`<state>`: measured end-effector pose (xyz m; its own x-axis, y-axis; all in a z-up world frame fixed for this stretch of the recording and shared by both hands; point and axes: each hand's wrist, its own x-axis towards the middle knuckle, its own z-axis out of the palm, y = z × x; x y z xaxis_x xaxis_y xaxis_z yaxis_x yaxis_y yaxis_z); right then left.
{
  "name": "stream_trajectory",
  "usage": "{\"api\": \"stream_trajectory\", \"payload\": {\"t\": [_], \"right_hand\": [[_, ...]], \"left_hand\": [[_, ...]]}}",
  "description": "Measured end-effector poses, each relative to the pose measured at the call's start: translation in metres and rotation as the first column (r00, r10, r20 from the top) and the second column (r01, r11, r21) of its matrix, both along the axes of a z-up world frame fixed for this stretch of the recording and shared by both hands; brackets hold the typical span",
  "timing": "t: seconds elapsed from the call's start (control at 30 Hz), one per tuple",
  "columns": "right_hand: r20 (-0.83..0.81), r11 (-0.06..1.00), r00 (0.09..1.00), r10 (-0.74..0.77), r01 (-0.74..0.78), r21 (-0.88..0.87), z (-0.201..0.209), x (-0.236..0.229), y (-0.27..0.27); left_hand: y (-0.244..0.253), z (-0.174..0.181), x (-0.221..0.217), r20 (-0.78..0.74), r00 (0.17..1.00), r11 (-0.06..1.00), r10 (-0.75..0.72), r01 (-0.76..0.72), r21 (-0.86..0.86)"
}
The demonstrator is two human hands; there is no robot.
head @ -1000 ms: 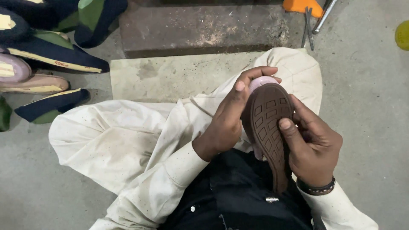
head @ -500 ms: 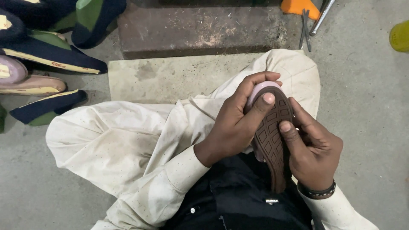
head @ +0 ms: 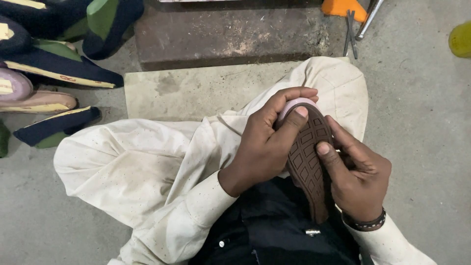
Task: The person sits on the floor and attaches brown rubber soles to the bottom of slipper uppers. They pick up a slipper, align a sole, and press it firmly into place, repeating the process for multiple pairs of different colored slippers.
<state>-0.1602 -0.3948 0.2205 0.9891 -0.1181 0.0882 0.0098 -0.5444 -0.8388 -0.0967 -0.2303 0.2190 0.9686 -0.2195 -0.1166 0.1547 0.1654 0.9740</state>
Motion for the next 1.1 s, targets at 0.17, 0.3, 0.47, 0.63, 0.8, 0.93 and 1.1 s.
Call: {"api": "stream_trajectory", "payload": {"t": [0.17,0.3,0.47,0.63,0.8,0.93,1.1], "right_hand": [[-0.036,1.0,0.999,0.004,-0.004,0.003,-0.003,0.0,0.001],[-0.09,0.993,0.994,0.064,-0.055,0.101,0.004,0.003,0.0],[-0.374,0.983,0.921,0.112,-0.157,-0.093,0.053,0.023,-0.045],[-0.159,0.959,0.983,-0.092,0.044,-0.281,0.036,0.004,-0.109],[-0.103,0.966,0.987,-0.123,0.095,-0.241,0.025,-0.009,-0.101],[-0.187,0.956,0.972,-0.145,0.089,-0.279,0.013,-0.016,-0.106],[-0.086,0.965,0.996,-0.002,-0.021,-0.261,0.014,-0.008,-0.103]], "left_hand": [[0.016,0.023,0.012,-0.112,0.993,0.975,-0.041,0.064,0.213],[0.016,0.022,0.018,-0.17,0.984,0.985,0.047,-0.018,0.17],[0.013,0.018,0.012,-0.18,0.943,0.96,0.28,-0.28,0.027],[0.019,-0.003,-0.018,-0.378,0.902,0.977,0.207,-0.172,0.125],[0.03,-0.026,-0.043,-0.264,0.88,0.865,-0.395,0.453,0.217],[0.027,-0.035,-0.04,-0.189,0.837,0.793,-0.513,0.547,0.27],[0.024,-0.041,-0.041,-0.1,0.835,0.827,-0.541,0.55,0.117]]}}
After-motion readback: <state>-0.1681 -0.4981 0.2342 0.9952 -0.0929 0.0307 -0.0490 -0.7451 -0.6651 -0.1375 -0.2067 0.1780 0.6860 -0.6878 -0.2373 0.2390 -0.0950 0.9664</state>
